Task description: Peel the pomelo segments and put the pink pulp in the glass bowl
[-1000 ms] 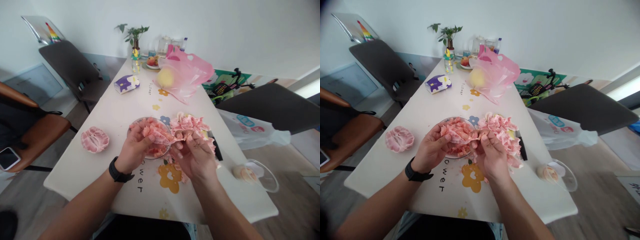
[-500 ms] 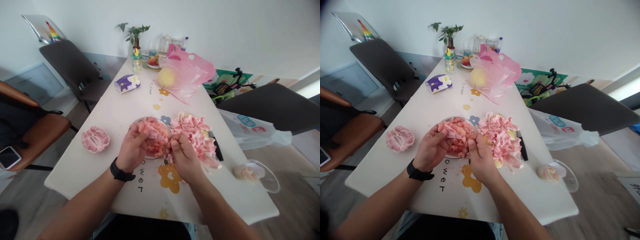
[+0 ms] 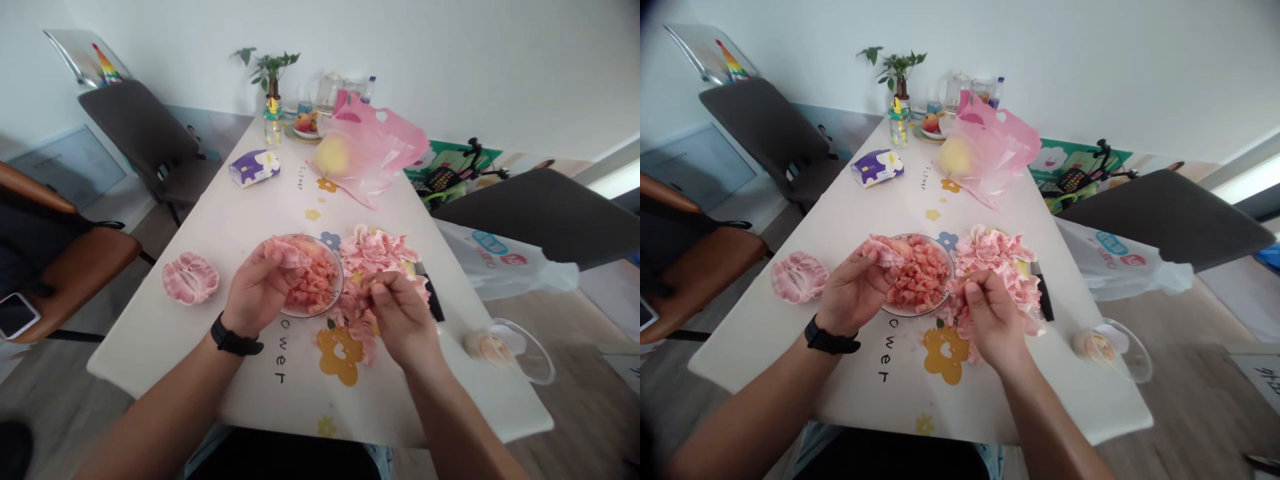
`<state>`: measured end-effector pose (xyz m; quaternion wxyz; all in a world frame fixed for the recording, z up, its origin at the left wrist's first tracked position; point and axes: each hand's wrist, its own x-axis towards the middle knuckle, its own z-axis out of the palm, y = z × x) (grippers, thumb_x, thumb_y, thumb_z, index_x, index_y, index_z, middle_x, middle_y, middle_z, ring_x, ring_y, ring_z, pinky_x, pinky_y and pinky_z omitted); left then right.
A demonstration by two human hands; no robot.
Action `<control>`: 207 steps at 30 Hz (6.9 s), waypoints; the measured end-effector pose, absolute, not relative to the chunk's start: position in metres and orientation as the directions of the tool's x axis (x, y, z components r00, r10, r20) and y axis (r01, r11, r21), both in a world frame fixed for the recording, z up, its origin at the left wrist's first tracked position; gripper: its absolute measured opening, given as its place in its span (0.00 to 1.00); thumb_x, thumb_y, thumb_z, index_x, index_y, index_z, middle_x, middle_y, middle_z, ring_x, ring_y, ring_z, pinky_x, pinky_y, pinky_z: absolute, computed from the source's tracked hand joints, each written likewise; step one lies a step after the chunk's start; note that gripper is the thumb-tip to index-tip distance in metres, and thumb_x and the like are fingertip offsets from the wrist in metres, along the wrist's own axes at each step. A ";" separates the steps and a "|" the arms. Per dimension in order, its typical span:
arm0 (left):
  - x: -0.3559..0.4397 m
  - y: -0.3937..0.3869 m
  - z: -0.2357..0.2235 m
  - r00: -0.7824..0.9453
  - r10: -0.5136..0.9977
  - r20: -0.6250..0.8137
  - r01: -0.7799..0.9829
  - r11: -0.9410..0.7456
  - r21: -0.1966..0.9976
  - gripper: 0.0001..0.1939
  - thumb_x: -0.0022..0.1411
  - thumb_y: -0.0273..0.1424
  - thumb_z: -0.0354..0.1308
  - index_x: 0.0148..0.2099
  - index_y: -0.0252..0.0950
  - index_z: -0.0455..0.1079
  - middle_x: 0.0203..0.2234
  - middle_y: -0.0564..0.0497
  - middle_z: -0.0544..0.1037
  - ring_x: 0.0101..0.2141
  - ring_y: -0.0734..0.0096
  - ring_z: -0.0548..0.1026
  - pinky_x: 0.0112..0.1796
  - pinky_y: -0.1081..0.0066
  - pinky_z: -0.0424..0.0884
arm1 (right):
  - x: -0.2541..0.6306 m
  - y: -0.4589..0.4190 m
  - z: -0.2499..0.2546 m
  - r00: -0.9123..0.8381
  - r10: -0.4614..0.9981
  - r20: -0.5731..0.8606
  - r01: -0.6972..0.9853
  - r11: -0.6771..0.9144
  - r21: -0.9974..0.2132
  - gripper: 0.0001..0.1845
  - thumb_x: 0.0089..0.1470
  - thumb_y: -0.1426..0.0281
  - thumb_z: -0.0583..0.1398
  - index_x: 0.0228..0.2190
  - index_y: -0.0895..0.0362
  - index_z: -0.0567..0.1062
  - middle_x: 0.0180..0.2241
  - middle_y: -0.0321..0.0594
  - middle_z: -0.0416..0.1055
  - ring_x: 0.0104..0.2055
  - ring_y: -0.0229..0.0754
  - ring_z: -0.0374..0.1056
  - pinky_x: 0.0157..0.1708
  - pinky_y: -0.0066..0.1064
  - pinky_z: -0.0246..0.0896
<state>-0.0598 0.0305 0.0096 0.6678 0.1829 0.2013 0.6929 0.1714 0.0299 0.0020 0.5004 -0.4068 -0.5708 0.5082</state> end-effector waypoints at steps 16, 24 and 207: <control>-0.053 0.029 0.006 -0.007 0.997 0.071 -0.782 -0.050 0.621 0.08 0.60 0.23 0.69 0.35 0.37 0.72 0.33 0.52 0.84 0.36 0.70 0.84 0.38 0.71 0.82 | 0.245 0.064 0.019 -0.131 0.945 0.298 0.556 0.319 -0.768 0.13 0.65 0.60 0.62 0.30 0.53 0.74 0.25 0.36 0.69 0.27 0.42 0.64 0.29 0.35 0.60; -0.050 0.025 -0.001 -0.008 0.992 0.126 -0.694 -0.096 0.713 0.15 0.61 0.27 0.71 0.49 0.40 0.77 0.41 0.51 0.82 0.46 0.64 0.84 0.47 0.64 0.83 | 0.241 0.077 0.002 -0.427 0.766 0.481 0.819 0.553 -0.154 0.19 0.70 0.63 0.56 0.28 0.55 0.77 0.39 0.51 0.81 0.41 0.52 0.76 0.46 0.44 0.70; -0.044 0.019 -0.016 0.205 0.838 0.507 0.444 -0.541 0.714 0.12 0.63 0.28 0.69 0.49 0.39 0.78 0.46 0.43 0.84 0.46 0.59 0.83 0.49 0.58 0.82 | 0.164 0.045 0.059 -0.797 0.508 0.327 0.460 0.861 -0.217 0.13 0.72 0.71 0.55 0.38 0.57 0.80 0.38 0.44 0.76 0.40 0.43 0.74 0.37 0.34 0.69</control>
